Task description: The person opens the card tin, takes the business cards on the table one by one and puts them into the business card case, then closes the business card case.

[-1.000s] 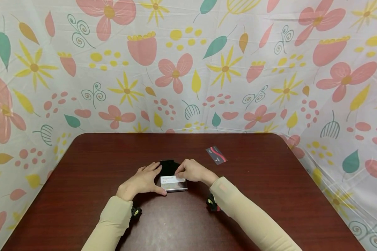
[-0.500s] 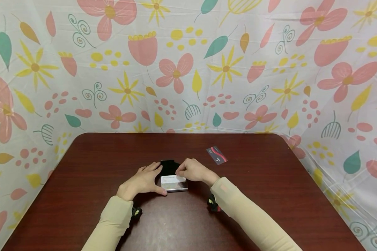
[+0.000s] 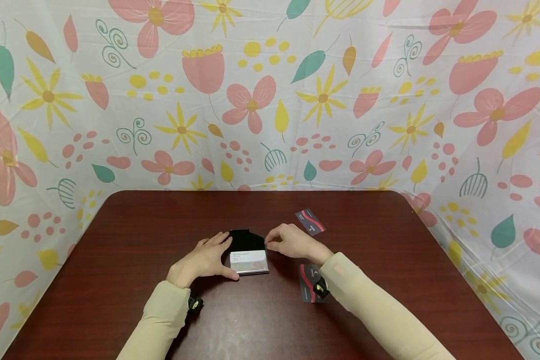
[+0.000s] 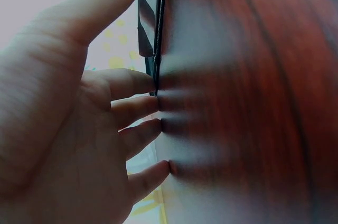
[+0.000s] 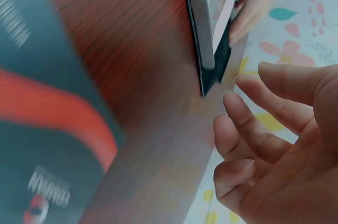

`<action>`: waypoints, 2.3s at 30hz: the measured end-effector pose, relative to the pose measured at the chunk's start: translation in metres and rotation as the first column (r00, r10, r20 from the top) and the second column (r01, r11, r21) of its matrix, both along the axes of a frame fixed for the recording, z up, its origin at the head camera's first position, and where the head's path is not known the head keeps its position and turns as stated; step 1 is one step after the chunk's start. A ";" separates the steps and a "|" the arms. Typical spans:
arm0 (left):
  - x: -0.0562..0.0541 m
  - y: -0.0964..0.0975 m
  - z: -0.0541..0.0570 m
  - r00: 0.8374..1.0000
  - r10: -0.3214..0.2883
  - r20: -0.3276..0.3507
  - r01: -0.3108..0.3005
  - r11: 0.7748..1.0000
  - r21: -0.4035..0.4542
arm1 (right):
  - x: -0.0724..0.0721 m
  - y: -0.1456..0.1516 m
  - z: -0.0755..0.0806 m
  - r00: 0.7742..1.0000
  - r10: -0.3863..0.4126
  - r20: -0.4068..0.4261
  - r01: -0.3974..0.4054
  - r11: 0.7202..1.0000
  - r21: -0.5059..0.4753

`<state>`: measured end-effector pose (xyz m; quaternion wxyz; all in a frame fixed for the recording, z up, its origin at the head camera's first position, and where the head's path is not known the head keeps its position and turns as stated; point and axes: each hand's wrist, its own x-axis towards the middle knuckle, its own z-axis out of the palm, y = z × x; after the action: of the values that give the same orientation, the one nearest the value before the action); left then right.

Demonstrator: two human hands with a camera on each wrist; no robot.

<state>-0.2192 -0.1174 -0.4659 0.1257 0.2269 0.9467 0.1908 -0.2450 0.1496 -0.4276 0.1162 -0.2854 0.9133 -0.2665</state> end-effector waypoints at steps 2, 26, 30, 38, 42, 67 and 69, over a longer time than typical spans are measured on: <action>0.000 0.000 0.001 1.000 0.000 0.004 0.000 1.000 0.008 | 0.001 0.007 0.002 1.000 0.003 -0.014 -0.003 1.000 0.003; 0.000 0.001 0.002 1.000 -0.007 0.010 0.007 1.000 -0.002 | 0.033 0.076 -0.017 0.996 -0.051 -0.073 0.058 0.994 0.095; 0.000 0.000 0.002 1.000 -0.009 0.007 0.009 1.000 -0.001 | 0.039 0.077 -0.022 0.994 -0.066 -0.089 0.075 0.992 0.101; 0.000 0.000 0.001 1.000 -0.012 0.007 0.012 1.000 -0.010 | 0.050 0.079 -0.026 0.982 -0.131 -0.139 0.154 0.973 0.170; -0.001 0.001 0.001 1.000 -0.014 0.009 0.014 1.000 -0.015 | 0.054 0.081 -0.027 0.977 -0.147 -0.156 0.176 0.966 0.187; 0.000 0.000 0.002 1.000 -0.003 0.015 0.003 1.000 -0.009 | 0.044 0.096 -0.018 0.998 -0.048 0.035 0.048 0.999 0.011; 0.000 -0.001 0.002 1.000 0.000 0.016 0.000 1.000 -0.012 | 0.043 0.098 -0.017 0.997 -0.047 0.053 0.047 0.999 -0.001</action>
<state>-0.2190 -0.1181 -0.4639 0.1346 0.2248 0.9468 0.1871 -0.2024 0.2472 -0.4448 0.1338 -0.2568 0.9159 -0.2779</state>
